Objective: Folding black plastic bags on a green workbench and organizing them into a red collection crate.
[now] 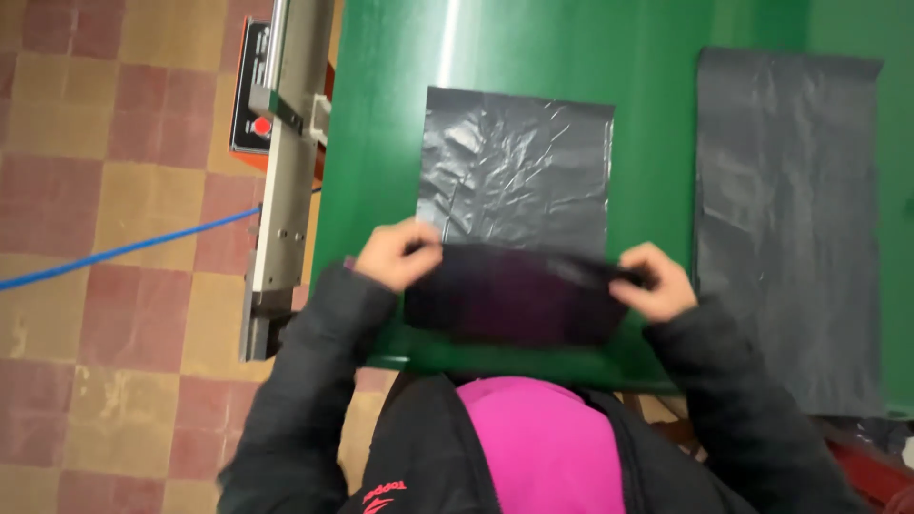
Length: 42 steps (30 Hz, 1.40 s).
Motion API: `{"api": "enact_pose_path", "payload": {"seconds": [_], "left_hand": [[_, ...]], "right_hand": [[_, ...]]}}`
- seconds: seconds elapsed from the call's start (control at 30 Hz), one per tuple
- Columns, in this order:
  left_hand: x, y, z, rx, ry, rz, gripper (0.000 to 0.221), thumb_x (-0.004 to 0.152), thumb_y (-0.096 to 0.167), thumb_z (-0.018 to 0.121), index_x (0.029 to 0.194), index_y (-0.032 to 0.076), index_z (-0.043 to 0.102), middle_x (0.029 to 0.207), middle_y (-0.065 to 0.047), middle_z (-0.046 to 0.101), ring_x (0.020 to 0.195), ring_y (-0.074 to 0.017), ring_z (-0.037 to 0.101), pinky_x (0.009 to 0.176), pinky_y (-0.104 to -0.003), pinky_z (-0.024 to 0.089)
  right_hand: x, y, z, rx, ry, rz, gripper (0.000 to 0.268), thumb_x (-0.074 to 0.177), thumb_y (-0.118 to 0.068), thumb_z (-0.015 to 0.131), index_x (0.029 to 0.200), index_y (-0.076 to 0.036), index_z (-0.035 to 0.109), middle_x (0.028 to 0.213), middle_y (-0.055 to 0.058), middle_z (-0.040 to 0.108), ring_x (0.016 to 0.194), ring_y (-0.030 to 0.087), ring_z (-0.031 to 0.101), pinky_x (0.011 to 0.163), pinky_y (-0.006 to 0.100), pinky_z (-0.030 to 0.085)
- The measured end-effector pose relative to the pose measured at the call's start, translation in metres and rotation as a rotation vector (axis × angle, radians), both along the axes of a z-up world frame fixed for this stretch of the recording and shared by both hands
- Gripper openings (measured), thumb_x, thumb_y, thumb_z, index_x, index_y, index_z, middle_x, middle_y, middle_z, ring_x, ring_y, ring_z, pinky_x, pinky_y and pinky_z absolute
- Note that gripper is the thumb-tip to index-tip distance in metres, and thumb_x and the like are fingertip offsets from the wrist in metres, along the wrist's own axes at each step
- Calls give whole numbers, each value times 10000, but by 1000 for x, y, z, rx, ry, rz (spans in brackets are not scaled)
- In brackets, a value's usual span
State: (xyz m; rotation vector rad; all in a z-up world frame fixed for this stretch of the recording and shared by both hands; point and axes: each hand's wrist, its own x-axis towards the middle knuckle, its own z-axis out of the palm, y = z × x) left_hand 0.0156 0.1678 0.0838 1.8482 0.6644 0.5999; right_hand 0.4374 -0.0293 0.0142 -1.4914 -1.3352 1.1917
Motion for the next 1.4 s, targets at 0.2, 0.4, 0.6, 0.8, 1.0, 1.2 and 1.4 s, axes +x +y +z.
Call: {"api": "enact_pose_path", "payload": {"seconds": [0.2,0.4,0.6,0.8,1.0,1.2,1.4], "left_hand": [[95,161,-103,99,120,342,230,942,247,716,1061,59,659,821,-146,706,751,-295,680,685,-385,529],[116,209,-166,283,300,455,297,952,348,672,1088,86,637,894,-227,718,842,-461,668,735,-512,525],[126,165,-92,496,485,546,378,890,345,711,1126,64,621,977,-185,694,910,-420,649,704,-507,522],[125,90,-100,537,417,192,454,900,381,779,1216,100,617,1081,-97,647,1028,-339,626,810,-452,536],[77,80,-122,-1256,-377,270,862,890,790,257,1388,152,552,1376,-37,664,1244,-181,640,950,-336,497],[24,74,-216,-1296,-690,278,989,948,789,249,1484,-9,480,1404,-152,612,1235,-276,624,1085,-405,460],[11,37,-161,-388,-445,300,608,985,374,691,1436,4,520,1356,-131,610,1226,-259,573,1101,-418,434]], "right_hand": [[50,169,-29,187,-101,-251,364,842,-74,822,1126,-28,599,953,-19,629,868,74,583,777,267,508],[56,242,-35,34,-380,-359,368,850,-148,797,1148,-33,616,944,46,685,830,162,637,794,303,534],[37,286,-12,304,-838,-16,514,682,-255,858,1119,-70,659,1066,132,664,1024,372,572,879,481,455],[11,277,-11,0,-1081,166,231,765,-191,763,957,-119,656,998,89,674,1014,325,599,849,444,452],[-59,156,65,577,-920,44,365,735,-76,730,1086,-125,643,984,84,640,948,331,590,839,445,425],[-95,59,15,651,-940,54,289,673,-49,731,933,-151,661,961,-3,655,939,251,596,814,419,430],[-100,45,-9,585,-973,-4,275,658,-38,725,903,-140,650,955,4,641,950,262,593,820,420,454]]}}
